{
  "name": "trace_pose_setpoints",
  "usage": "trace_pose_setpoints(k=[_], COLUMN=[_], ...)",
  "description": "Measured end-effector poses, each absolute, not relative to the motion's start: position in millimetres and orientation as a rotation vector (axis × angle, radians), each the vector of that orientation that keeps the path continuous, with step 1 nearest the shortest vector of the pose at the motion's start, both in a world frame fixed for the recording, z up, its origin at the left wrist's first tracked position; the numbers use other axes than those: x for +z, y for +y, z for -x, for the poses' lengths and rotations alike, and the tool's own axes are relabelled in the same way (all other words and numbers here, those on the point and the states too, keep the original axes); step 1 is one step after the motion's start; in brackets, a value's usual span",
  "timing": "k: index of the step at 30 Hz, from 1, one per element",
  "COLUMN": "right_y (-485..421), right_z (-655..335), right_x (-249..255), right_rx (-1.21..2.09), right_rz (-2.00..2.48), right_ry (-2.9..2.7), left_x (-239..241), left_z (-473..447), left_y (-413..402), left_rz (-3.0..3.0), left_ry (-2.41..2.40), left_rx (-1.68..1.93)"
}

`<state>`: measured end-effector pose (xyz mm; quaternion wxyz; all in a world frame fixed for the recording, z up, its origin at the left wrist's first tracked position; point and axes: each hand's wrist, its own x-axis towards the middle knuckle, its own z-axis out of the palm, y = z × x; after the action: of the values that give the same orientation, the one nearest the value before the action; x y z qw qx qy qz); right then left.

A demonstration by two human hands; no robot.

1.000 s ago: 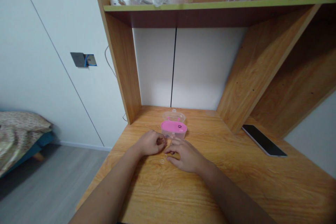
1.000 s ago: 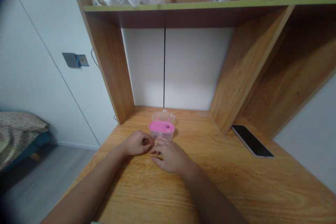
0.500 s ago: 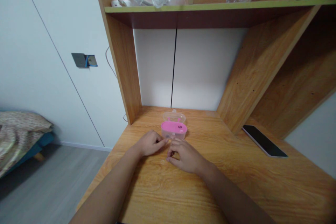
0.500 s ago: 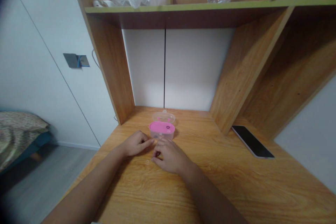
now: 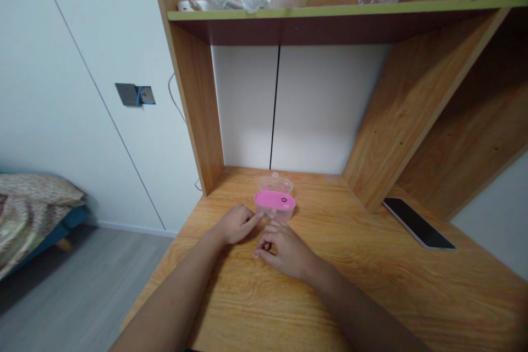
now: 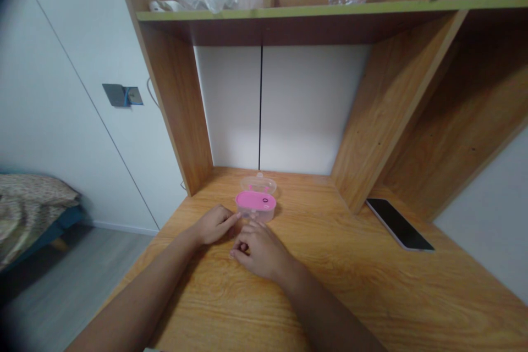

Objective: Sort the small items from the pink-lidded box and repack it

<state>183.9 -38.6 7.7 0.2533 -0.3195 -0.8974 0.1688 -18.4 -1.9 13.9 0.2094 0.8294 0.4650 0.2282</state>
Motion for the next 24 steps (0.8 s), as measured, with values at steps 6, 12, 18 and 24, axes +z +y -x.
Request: trace_pose_setpoints(k=[6,12,18,24], right_y=[-39.3,-38.7,-38.6,-29.6], right_z=[-188.4,-187.8,-188.0,-192.9], right_x=[12.8,10.1,11.5,13.0], right_rx=[0.497,0.528,0.517,0.412], right_rz=[0.862,0.843,0.799,0.977], right_ry=[-2.459,-2.493,-2.5,-2.356], left_x=[15.6,17.4,14.9,14.3], left_z=[17.9,17.6,18.3,22.1], left_y=[-2.9,-3.4,-1.3,2.1], left_rz=[-2.31,-2.296,-2.31,-2.374], left_ry=[1.306,1.3,1.277,1.337], left_rx=[0.612,0.62,0.617,0.61])
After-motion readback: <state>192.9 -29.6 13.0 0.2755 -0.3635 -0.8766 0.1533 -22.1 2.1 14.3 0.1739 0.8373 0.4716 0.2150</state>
